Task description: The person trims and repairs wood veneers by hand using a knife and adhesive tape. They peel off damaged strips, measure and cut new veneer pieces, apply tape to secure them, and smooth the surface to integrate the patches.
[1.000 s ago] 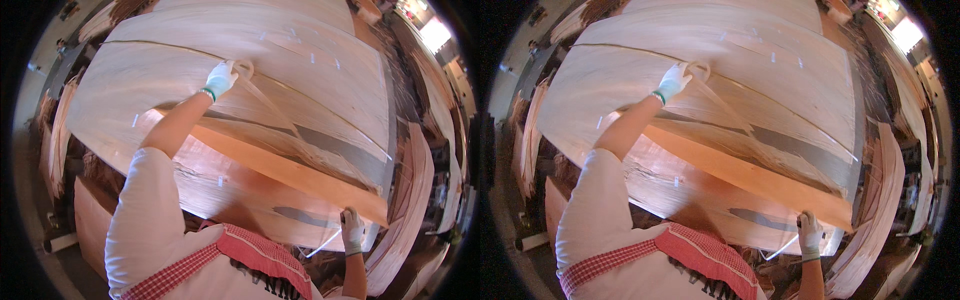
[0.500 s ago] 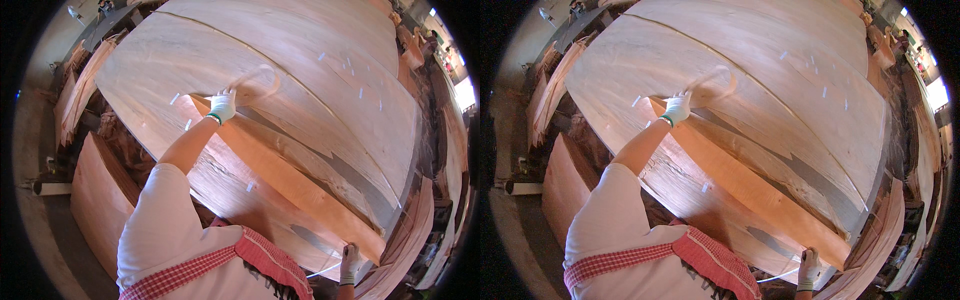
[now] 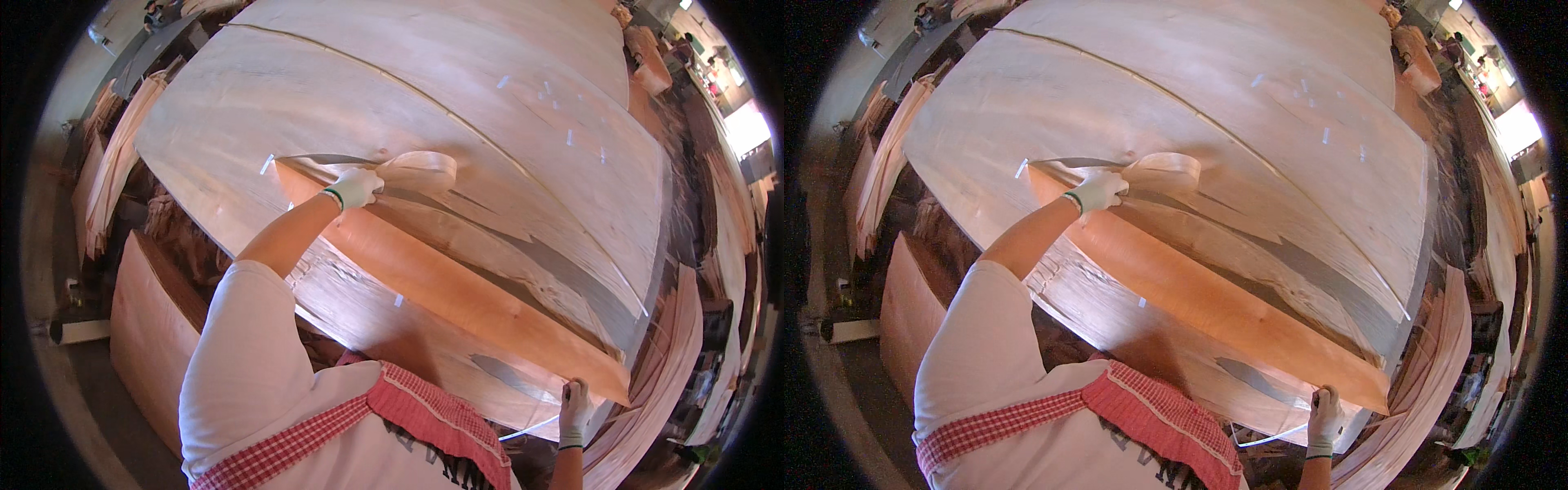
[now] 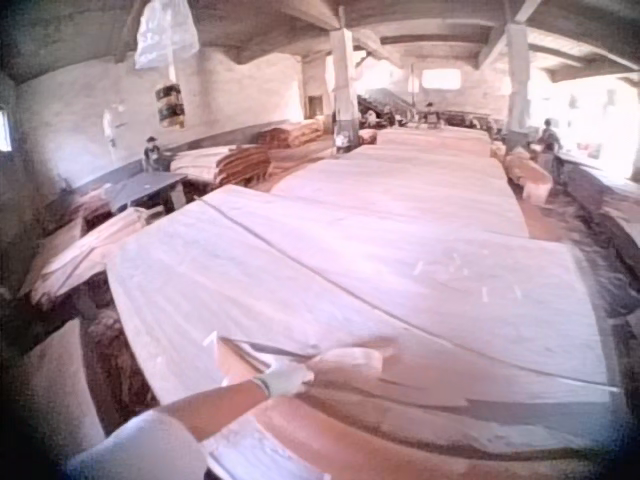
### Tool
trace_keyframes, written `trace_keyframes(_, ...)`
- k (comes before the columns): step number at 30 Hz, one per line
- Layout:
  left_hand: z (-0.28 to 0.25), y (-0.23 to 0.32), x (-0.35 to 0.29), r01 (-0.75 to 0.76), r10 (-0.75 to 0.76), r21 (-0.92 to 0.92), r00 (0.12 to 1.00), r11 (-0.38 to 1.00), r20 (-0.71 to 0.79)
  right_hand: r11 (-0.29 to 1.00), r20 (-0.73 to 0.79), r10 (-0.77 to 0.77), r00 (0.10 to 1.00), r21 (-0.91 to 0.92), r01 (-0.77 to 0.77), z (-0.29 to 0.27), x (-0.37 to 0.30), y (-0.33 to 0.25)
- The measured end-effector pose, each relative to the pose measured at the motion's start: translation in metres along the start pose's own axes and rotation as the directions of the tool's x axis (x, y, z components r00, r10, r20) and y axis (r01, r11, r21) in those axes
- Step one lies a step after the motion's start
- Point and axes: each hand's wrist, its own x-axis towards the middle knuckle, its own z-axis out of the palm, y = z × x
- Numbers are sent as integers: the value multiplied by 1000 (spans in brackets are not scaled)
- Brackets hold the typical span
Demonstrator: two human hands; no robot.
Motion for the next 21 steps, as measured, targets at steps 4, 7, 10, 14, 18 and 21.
trace_keyframes(4,-1,14,-2,-134,144,68,972,989,-187,999,1,32,1000,15,-32,2,-1,-4)
trace_keyframes(7,-6,51,9,-195,221,134,948,972,-230,999,-13,42,999,19,-41,8,-3,-4)
trace_keyframes(10,-23,111,31,-242,314,216,851,946,-421,998,-6,64,998,-5,-64,14,-3,-3)
trace_keyframes(14,-97,197,60,-202,406,363,612,910,-678,999,-3,32,999,-33,-32,10,4,2)
trace_keyframes(18,-219,236,70,-399,422,241,465,885,-779,996,2,11,1000,-85,-11,-3,16,1)
trace_keyframes(21,-328,246,47,-430,442,431,-80,793,-893,989,-6,-2,1000,-147,1,-9,20,2)
